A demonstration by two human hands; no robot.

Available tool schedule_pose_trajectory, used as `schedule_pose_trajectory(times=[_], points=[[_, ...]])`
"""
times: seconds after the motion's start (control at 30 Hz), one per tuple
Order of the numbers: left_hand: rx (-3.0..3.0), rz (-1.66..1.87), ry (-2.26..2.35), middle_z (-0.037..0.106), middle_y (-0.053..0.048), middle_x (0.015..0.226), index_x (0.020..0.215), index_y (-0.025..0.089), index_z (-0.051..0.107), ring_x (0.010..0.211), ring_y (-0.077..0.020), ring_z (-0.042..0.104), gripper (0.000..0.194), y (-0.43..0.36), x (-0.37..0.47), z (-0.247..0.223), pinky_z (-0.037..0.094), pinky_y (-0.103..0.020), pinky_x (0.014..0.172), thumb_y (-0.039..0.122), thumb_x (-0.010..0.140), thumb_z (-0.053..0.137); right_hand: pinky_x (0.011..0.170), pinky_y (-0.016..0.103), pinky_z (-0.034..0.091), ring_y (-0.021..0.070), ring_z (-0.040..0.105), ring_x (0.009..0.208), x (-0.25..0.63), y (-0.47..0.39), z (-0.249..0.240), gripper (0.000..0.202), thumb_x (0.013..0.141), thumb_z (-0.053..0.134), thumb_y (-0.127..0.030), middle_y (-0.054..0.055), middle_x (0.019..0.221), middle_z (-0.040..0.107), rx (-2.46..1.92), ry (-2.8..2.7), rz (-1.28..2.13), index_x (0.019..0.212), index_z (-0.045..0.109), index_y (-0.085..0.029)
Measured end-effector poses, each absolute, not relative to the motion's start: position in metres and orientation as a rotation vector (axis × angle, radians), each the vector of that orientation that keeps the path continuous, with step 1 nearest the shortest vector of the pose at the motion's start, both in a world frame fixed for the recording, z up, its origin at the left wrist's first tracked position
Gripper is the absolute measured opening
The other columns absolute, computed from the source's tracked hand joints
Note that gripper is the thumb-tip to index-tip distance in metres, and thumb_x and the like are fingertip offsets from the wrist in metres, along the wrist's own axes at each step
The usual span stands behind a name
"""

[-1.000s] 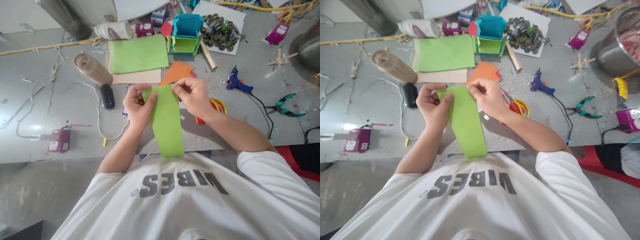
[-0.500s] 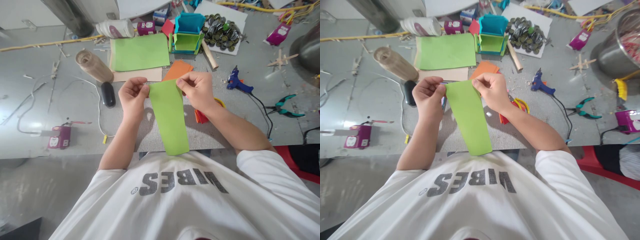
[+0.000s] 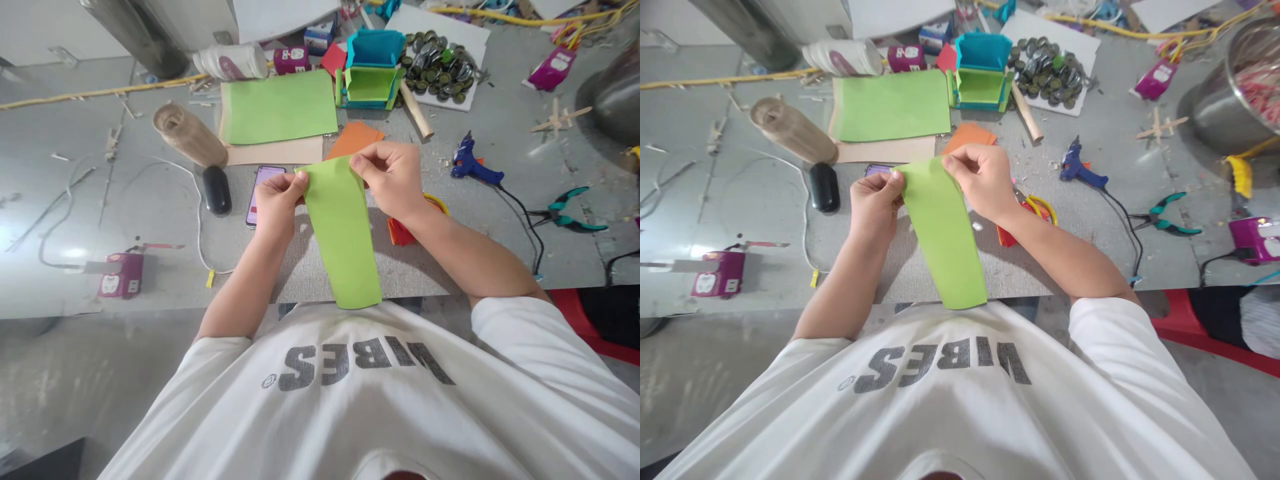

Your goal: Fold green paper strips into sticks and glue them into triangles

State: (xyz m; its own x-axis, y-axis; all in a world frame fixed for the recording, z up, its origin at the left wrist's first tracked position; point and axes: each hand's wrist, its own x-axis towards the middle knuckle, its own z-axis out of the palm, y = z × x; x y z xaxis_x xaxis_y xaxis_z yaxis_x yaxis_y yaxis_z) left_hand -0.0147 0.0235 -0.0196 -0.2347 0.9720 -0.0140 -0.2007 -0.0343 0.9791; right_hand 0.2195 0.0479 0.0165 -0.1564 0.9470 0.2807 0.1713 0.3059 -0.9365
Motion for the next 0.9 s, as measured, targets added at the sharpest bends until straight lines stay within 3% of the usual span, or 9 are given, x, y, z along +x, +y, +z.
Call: schedule_pose_trajectory(times=[0.2,0.37,0.5,0.67,0.9], points=[[0.953,1.443,1.136,0.074,0.0,0.072,0.071,0.022,0.074,0.063,-0.0129,0.072,0.055,0.019,-0.009,-0.026,0.064,-0.026,0.062,0.051,0.085,0.118,0.071,0.033,0.057,0.0168,0.067,0.079,0.226,0.05,0.02,0.037,0.108,0.094,-0.045,0.001,0.08,0.067,-1.01,-1.548,0.95,0.081,0.08,-0.024],[1.037,1.565,1.17,0.067,0.002,0.066,0.067,0.023,0.071,0.061,-0.0113,0.062,0.067,0.015,-0.001,-0.033,0.054,-0.024,0.057,0.07,0.081,0.116,0.069,0.032,0.057,0.0168,0.07,0.08,0.229,0.05,0.023,0.036,0.11,0.093,-0.044,0.001,0.079,0.071,-1.044,-1.589,0.926,0.084,0.083,-0.023],[0.994,1.464,1.143,0.068,0.002,0.069,0.07,0.023,0.072,0.063,-0.0128,0.063,0.063,0.011,0.005,-0.03,0.059,-0.027,0.064,0.067,0.088,0.113,0.067,0.036,0.057,0.0196,0.073,0.079,0.234,0.056,0.019,0.04,0.108,0.097,-0.054,0.004,0.082,0.078,-1.008,-1.62,0.87,0.084,0.084,-0.025],[0.979,1.462,1.209,0.064,0.002,0.066,0.066,0.022,0.069,0.062,-0.0114,0.056,0.062,0.008,0.006,-0.025,0.051,-0.027,0.062,0.056,0.089,0.115,0.066,0.038,0.06,0.0205,0.077,0.077,0.237,0.06,0.016,0.042,0.108,0.097,-0.06,0.005,0.083,0.083,-1.0,-1.64,0.834,0.085,0.087,-0.026],[0.938,1.438,1.051,0.071,0.0,0.072,0.07,0.021,0.079,0.07,-0.0119,0.064,0.067,0.0,0.01,-0.021,0.055,-0.025,0.07,0.075,0.072,0.118,0.066,0.038,0.068,0.0229,0.082,0.079,0.242,0.064,0.017,0.047,0.104,0.097,-0.071,0.003,0.083,0.085,-1.077,-1.624,0.807,0.086,0.084,-0.03]])
